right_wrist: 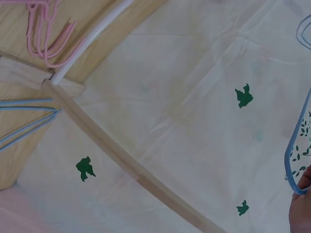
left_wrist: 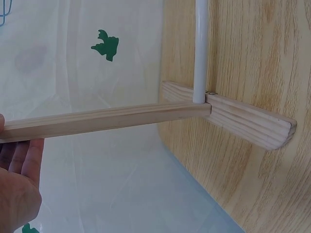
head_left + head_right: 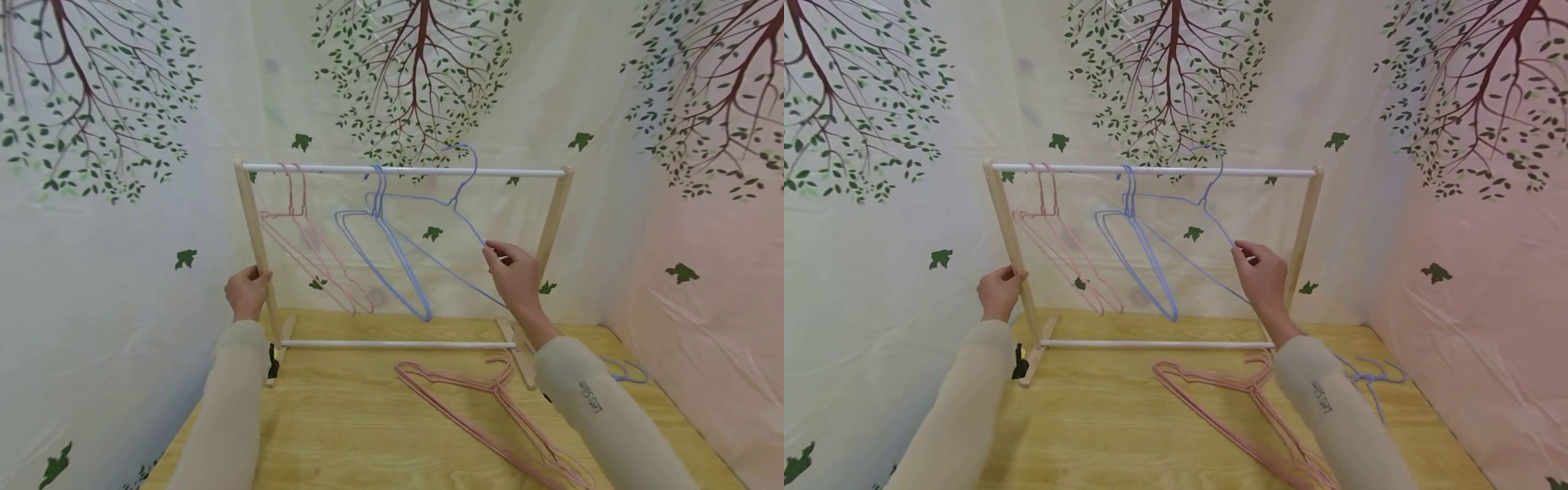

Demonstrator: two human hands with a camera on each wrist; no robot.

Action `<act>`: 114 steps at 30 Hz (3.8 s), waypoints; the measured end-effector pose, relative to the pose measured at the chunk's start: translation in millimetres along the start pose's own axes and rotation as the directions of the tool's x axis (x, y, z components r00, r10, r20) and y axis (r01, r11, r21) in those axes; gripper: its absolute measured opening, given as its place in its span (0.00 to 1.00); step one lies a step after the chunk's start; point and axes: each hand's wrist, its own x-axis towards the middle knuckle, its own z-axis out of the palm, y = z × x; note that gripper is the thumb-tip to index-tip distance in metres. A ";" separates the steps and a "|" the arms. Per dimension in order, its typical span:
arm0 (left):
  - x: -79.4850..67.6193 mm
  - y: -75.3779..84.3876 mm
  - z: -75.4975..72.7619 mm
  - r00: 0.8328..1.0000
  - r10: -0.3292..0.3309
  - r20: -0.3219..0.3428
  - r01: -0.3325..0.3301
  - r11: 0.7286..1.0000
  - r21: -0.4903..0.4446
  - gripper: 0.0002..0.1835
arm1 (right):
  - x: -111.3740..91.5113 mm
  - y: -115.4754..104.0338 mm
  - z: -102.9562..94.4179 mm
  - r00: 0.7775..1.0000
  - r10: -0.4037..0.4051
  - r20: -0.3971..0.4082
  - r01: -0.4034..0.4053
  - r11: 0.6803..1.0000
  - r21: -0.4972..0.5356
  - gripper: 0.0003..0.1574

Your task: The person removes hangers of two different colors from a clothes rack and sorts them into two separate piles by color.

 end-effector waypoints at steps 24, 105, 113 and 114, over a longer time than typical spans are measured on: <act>4.2 -3.7 5.1 1.000 0.005 -0.002 -0.005 1.000 -0.015 0.17 | -45.2 43.6 -82.0 0.962 0.027 -0.273 0.000 0.995 0.099 0.10; -6.9 -0.5 -0.2 1.000 0.009 -0.011 -0.009 1.000 -0.007 0.18 | -170.3 156.1 -213.7 0.876 0.278 -0.395 -0.382 0.900 -0.212 0.08; -9.3 0.9 1.4 1.000 -0.001 -0.017 0.001 1.000 -0.017 0.17 | -181.1 161.5 -200.5 0.910 0.299 -0.287 -0.381 0.877 -0.294 0.11; -9.4 0.7 1.3 1.000 -0.002 -0.017 0.001 1.000 -0.018 0.17 | -182.7 162.3 -199.3 0.911 0.314 -0.268 -0.389 0.871 -0.301 0.11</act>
